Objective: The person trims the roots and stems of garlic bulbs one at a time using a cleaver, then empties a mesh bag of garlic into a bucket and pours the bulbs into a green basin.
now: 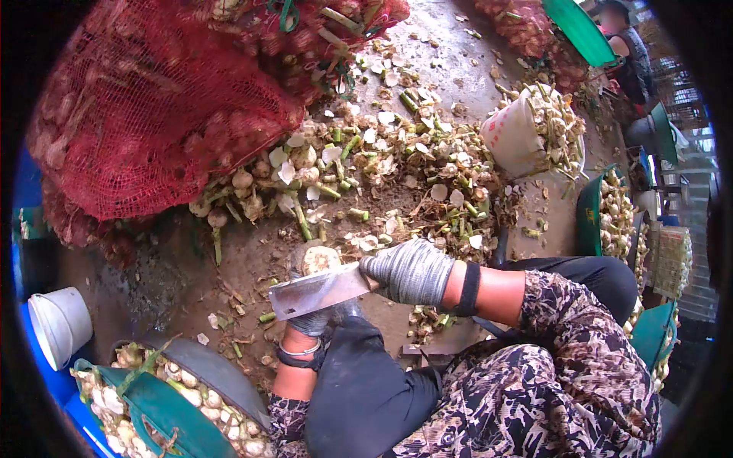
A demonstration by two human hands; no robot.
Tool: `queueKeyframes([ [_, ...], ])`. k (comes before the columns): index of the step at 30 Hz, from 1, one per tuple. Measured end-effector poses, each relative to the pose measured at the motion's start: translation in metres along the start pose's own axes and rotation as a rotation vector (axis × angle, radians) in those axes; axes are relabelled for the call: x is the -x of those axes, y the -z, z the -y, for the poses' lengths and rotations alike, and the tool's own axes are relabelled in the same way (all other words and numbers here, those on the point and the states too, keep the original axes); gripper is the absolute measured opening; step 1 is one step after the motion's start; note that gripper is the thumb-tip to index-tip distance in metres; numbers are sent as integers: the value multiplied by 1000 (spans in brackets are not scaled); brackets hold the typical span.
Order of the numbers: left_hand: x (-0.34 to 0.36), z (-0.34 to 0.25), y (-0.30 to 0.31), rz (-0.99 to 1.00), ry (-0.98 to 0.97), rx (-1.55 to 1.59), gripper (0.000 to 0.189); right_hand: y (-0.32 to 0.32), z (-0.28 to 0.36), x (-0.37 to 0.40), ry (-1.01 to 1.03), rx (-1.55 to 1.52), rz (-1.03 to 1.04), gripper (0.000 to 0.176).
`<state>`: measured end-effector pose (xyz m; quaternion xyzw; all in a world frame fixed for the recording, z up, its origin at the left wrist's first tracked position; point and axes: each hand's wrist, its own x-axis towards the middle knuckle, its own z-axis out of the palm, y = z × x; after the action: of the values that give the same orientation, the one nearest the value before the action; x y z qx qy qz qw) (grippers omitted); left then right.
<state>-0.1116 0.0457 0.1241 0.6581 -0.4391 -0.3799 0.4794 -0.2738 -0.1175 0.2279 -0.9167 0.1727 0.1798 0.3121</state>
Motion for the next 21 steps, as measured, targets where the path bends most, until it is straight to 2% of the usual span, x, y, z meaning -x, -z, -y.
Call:
queueKeyframes([
  [1, 7, 12, 0, 46, -112, -333, 51, -3, 0, -2, -8, -24, 23, 15],
  [2, 13, 24, -3, 49, -113, -329, 51, -6, -2, -3, 10, -49, 14, 17],
  [4, 20, 33, -9, -53, -38, 8, 44, -14, -5, -8, -3, -19, 18, 19],
  [5, 24, 38, -10, -49, -35, 12, 44, -20, -8, -10, -11, 12, 18, 20],
  [7, 26, 29, -9, -48, -142, -238, 38, -35, -20, -16, -1, 18, 9, 23],
  [9, 24, 19, -11, -105, -125, -264, 35, -39, -26, -17, 22, 6, -42, 27],
  [11, 25, 20, -7, -2, -312, -550, 34, -36, -26, -15, 41, 29, -86, 27],
  [12, 22, 21, -9, -52, -346, -586, 31, -36, -28, -19, -63, 9, -7, 25],
  [13, 4, -9, -7, -126, -400, -770, 34, -36, -34, -24, -169, -9, 71, 23],
  [15, 17, -42, -4, -192, 77, 145, 42, -50, -104, -17, -421, -49, -259, 17],
  [16, 14, -40, 5, -229, -48, -66, 50, -107, -159, -18, -395, -171, -384, 14],
  [17, 7, -33, 5, -283, -48, -70, 50, -81, -144, -31, -337, -271, -479, 12],
  [18, 6, -25, 5, -253, 21, -13, 51, -67, -119, -13, -379, -315, -337, 16],
  [19, 2, -22, 1, -180, 67, 51, 53, -34, -74, -9, -397, -582, -312, 25],
  [20, -10, -28, -11, -179, 122, 218, 54, -60, -88, -21, -67, -407, -389, 43],
  [21, -14, -35, -20, -187, 191, 380, 55, -35, -45, -23, -193, -934, -264, 46],
])
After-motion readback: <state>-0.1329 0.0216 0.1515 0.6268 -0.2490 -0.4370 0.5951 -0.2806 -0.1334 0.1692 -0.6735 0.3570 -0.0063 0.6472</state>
